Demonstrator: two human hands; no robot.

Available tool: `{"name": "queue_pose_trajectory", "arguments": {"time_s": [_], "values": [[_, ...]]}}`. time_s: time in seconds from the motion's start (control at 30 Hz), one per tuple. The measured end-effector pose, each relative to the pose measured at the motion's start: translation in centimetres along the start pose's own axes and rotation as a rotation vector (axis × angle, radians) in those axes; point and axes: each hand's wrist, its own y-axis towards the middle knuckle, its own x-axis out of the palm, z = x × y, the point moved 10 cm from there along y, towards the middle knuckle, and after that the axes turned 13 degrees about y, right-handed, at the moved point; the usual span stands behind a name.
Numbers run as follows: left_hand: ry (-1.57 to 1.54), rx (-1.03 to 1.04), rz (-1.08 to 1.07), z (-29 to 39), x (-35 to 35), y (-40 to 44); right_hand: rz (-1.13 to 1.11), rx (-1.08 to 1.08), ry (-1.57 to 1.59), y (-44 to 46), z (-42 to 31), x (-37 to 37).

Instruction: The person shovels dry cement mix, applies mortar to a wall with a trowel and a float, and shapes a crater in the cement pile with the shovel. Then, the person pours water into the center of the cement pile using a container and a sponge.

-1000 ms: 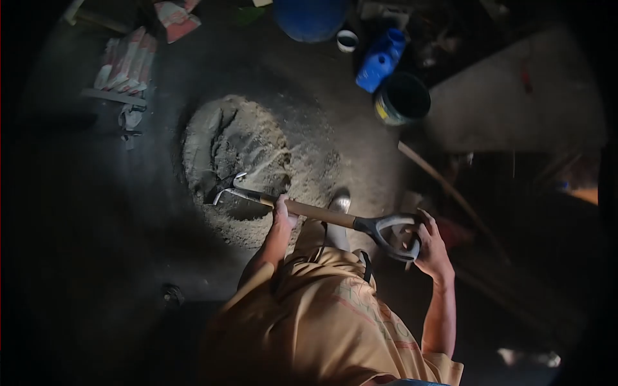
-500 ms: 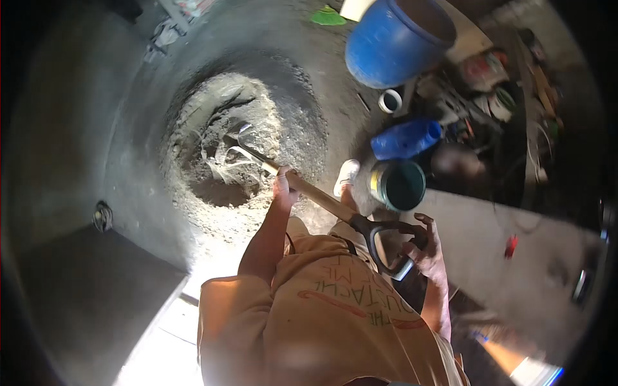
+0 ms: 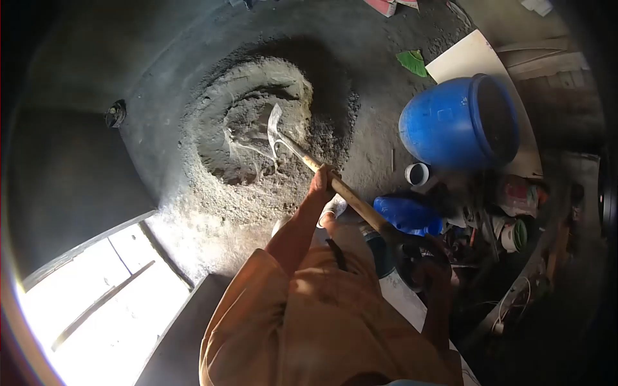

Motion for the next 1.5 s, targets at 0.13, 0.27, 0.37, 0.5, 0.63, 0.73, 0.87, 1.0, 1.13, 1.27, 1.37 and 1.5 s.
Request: {"name": "queue_pose_trajectory", "arguments": {"time_s": [0.13, 0.27, 0.37, 0.5, 0.63, 0.73, 0.87, 1.0, 1.13, 1.27, 1.37, 1.5], "values": [[0.088, 0.086, -0.018, 2.7, -0.7, 7.8, -0.083, 0.098, 0.062, 5.9, 2.7, -0.2], [0.054, 0.149, 0.067, 6.8, 2.9, 10.7, -0.201, 0.058, -0.180, 11.9, -2.4, 6.4], [0.034, 0.216, 0.175, 8.5, 2.7, 15.5, -0.232, 0.088, -0.351, 19.9, -4.3, 6.0], [0.031, 0.186, 0.212, 9.6, 3.3, 19.6, -0.173, 0.342, -0.080, 26.7, -5.0, 8.4], [0.329, 0.162, 0.431, 12.2, 1.0, 23.6, -0.768, -0.334, -0.884, 30.6, -6.3, 18.4], [0.809, 0.597, 0.248, 15.3, -5.5, 33.4, -0.667, 0.131, -0.521, 34.3, -2.5, 16.1], [0.145, 0.100, 0.483, 13.7, -2.4, 33.3, -0.856, -0.399, -0.979, 35.7, -8.0, 18.0], [0.091, 0.133, 0.436, 13.0, 2.5, 31.0, -0.813, -0.237, -0.963, 35.4, -10.3, 16.6], [0.062, 0.132, 0.384, 12.1, 5.8, 30.6, -0.732, -0.198, -0.910, 34.1, -12.2, 13.1], [0.122, 0.067, 0.376, 11.7, 11.4, 26.5, -0.415, -0.007, -0.836, 32.2, -13.0, 2.8], [0.096, 0.141, 0.309, 11.9, 12.7, 25.3, -0.220, 0.238, -0.410, 29.8, -12.9, -2.2], [0.022, 0.223, 0.271, 15.1, 11.2, 25.7, -0.062, 0.258, -0.104, 29.9, -12.9, -0.6]]}}
